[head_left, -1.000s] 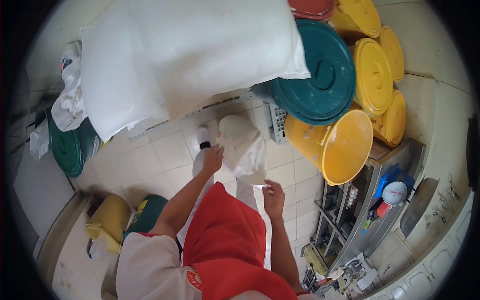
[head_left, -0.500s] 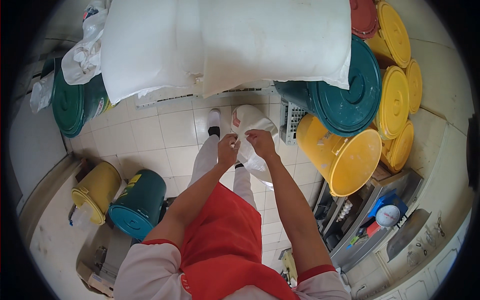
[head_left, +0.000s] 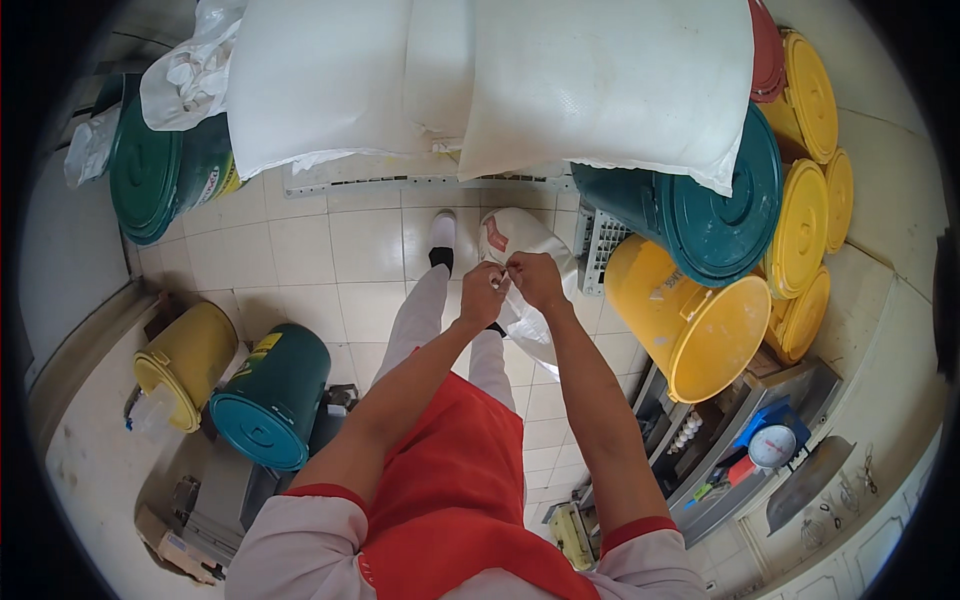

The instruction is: The person lifts a large bag of flour from a stack, opens it, and pours the contents into a yellow bucket. They then use a plastic scoop to transfer flour from the bucket into a large metal mixing bowl on a scale, before finally pouring the measured flour into an industrial dough mixer.

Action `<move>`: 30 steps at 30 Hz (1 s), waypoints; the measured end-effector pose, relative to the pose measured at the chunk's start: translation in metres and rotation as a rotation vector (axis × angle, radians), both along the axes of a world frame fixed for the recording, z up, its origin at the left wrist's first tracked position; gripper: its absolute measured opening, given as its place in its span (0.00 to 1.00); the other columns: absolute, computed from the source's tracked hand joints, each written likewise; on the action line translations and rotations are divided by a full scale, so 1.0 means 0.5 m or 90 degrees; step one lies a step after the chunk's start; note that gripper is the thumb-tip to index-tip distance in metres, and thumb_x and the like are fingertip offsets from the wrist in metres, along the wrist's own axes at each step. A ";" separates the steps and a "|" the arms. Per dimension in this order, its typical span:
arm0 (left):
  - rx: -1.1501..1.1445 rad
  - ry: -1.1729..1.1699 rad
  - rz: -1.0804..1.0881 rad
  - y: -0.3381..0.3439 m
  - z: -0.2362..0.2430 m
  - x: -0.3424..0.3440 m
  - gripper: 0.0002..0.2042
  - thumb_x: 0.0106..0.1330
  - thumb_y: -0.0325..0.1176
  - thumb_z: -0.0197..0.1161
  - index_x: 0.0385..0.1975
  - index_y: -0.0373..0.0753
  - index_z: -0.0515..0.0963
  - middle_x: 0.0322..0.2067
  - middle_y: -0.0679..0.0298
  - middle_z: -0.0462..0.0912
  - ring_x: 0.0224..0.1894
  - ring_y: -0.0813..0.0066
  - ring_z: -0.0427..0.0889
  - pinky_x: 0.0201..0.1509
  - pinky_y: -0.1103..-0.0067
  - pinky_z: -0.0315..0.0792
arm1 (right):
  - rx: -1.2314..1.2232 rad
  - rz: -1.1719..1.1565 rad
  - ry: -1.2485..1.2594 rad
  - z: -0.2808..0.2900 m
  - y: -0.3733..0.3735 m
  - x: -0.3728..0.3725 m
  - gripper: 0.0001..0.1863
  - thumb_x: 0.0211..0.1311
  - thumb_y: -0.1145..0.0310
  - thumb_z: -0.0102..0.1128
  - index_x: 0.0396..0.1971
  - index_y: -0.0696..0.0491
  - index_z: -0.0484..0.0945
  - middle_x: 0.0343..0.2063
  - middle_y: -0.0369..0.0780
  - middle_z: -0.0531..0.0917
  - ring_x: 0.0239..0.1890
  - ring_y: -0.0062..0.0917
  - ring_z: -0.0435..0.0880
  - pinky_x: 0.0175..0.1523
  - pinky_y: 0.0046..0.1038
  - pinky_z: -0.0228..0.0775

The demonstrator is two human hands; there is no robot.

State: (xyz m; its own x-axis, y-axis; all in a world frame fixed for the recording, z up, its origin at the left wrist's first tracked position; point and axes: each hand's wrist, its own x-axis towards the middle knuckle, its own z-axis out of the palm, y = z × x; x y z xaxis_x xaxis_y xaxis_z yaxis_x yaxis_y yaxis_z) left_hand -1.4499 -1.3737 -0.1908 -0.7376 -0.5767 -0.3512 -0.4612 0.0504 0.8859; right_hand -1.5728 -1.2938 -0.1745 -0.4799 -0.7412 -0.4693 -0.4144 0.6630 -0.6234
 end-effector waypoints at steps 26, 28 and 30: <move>0.033 -0.033 0.043 -0.004 0.019 -0.012 0.05 0.52 0.26 0.66 0.26 0.33 0.78 0.30 0.55 0.82 0.31 0.64 0.82 0.35 0.75 0.74 | -0.048 -0.245 -0.130 -0.022 0.025 0.029 0.09 0.53 0.72 0.59 0.32 0.61 0.81 0.26 0.44 0.84 0.30 0.27 0.84 0.40 0.26 0.74; 0.103 -0.014 0.188 -0.019 0.046 -0.038 0.06 0.53 0.26 0.65 0.31 0.34 0.80 0.31 0.55 0.82 0.33 0.64 0.83 0.37 0.76 0.75 | -0.055 -0.247 -0.123 -0.021 0.022 0.024 0.09 0.53 0.72 0.60 0.32 0.61 0.81 0.26 0.45 0.84 0.30 0.28 0.84 0.40 0.27 0.74; 0.056 -0.022 0.104 -0.031 -0.001 -0.032 0.07 0.54 0.25 0.63 0.33 0.34 0.81 0.31 0.53 0.82 0.32 0.61 0.83 0.38 0.74 0.76 | -0.070 -0.226 -0.120 -0.015 0.015 0.026 0.08 0.54 0.73 0.59 0.32 0.61 0.80 0.26 0.45 0.84 0.30 0.29 0.84 0.40 0.28 0.74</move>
